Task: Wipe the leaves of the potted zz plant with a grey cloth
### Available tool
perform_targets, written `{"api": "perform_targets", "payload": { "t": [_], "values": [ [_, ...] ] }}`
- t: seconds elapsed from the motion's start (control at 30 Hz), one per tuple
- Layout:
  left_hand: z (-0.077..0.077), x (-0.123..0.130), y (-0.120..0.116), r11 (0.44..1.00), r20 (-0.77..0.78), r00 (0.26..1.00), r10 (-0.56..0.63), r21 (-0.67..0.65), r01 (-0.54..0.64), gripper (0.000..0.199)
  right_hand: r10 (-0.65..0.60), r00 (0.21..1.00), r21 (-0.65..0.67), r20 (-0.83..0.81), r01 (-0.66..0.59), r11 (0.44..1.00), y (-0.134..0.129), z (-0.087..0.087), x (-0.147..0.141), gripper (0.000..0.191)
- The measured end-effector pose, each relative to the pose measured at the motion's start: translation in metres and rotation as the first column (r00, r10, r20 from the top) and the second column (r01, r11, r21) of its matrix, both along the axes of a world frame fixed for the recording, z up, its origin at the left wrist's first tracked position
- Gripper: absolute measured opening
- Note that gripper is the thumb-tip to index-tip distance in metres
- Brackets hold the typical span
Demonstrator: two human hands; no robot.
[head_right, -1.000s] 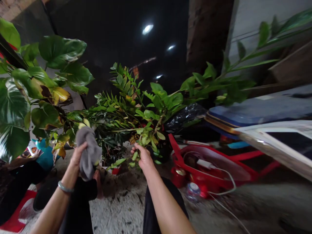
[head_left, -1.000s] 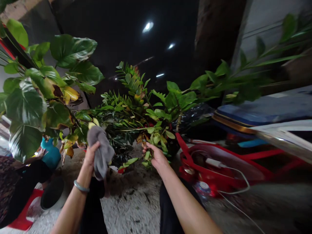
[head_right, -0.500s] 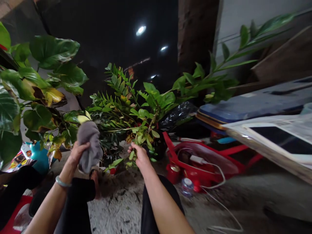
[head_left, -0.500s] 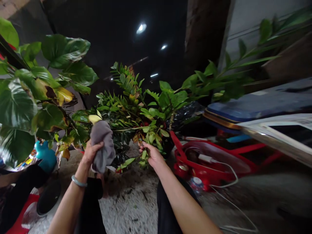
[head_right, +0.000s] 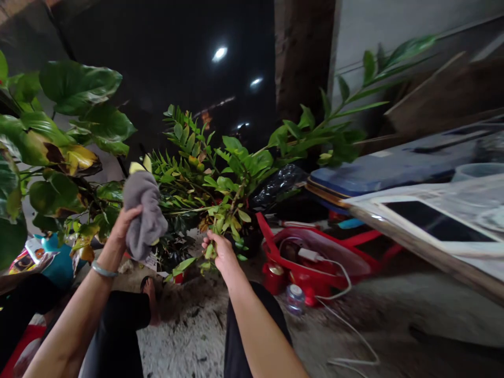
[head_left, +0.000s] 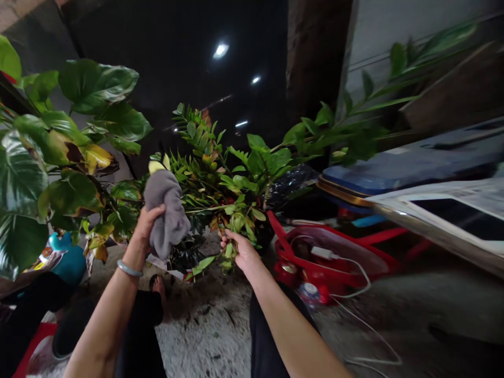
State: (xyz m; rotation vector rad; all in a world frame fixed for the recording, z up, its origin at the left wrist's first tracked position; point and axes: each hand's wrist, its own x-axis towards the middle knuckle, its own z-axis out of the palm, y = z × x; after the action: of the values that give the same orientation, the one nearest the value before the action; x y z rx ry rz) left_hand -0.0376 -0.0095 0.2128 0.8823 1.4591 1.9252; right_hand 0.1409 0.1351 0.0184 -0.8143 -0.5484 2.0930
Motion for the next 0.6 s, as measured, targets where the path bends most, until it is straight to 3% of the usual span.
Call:
{"api": "perform_targets", "payload": {
  "t": [0.07, 0.13, 0.2, 0.23, 0.3, 0.4, 0.47, 0.53, 0.6],
  "values": [
    [-0.037, 0.009, 0.003, 0.978, -0.021, 0.999, -0.042, -0.207, 0.037, 0.039, -0.007, 1.000, 0.002, 0.001, 0.007, 1.000, 0.000, 0.000, 0.002, 0.009],
    [-0.075, 0.017, -0.007, 0.916, 0.001, 0.987, -0.158, -0.374, 0.147, 0.034, -0.010, 1.000, 0.006, 0.004, 0.010, 1.000, 0.000, -0.001, 0.004, 0.011],
    [-0.094, 0.021, -0.023, 0.855, 0.073, 0.960, -0.271, -0.440, 0.274, 0.035, -0.003, 1.000, 0.024, -0.001, 0.003, 1.000, 0.002, -0.002, 0.008, 0.014],
    [-0.093, 0.021, -0.029, 0.844, 0.094, 0.948, -0.306, -0.435, 0.315, 0.035, 0.003, 1.000, 0.035, -0.004, -0.003, 0.999, 0.002, -0.002, 0.010, 0.015],
    [-0.073, 0.018, -0.034, 0.879, 0.093, 0.947, -0.308, -0.352, 0.321, 0.035, 0.014, 1.000, 0.055, -0.009, -0.014, 0.998, 0.003, -0.002, 0.012, 0.016],
    [-0.024, 0.010, -0.019, 0.976, 0.091, 0.980, -0.179, -0.111, 0.189, 0.045, 0.015, 1.000, 0.051, -0.009, -0.015, 0.999, 0.002, -0.001, 0.013, 0.014],
    [-0.005, 0.006, -0.002, 0.996, 0.124, 0.988, -0.089, 0.016, 0.087, 0.051, 0.011, 1.000, 0.041, -0.007, -0.010, 0.999, 0.001, 0.001, 0.011, 0.012],
    [-0.009, 0.008, 0.011, 0.999, 0.144, 0.989, -0.033, 0.022, 0.030, 0.050, 0.002, 1.000, 0.033, -0.003, -0.002, 0.999, 0.001, 0.002, 0.010, 0.013],
    [-0.033, 0.014, 0.013, 0.989, 0.130, 0.990, -0.060, -0.127, 0.077, 0.043, -0.009, 1.000, 0.029, -0.004, 0.009, 1.000, 0.001, 0.003, 0.009, 0.013]
  ]
}}
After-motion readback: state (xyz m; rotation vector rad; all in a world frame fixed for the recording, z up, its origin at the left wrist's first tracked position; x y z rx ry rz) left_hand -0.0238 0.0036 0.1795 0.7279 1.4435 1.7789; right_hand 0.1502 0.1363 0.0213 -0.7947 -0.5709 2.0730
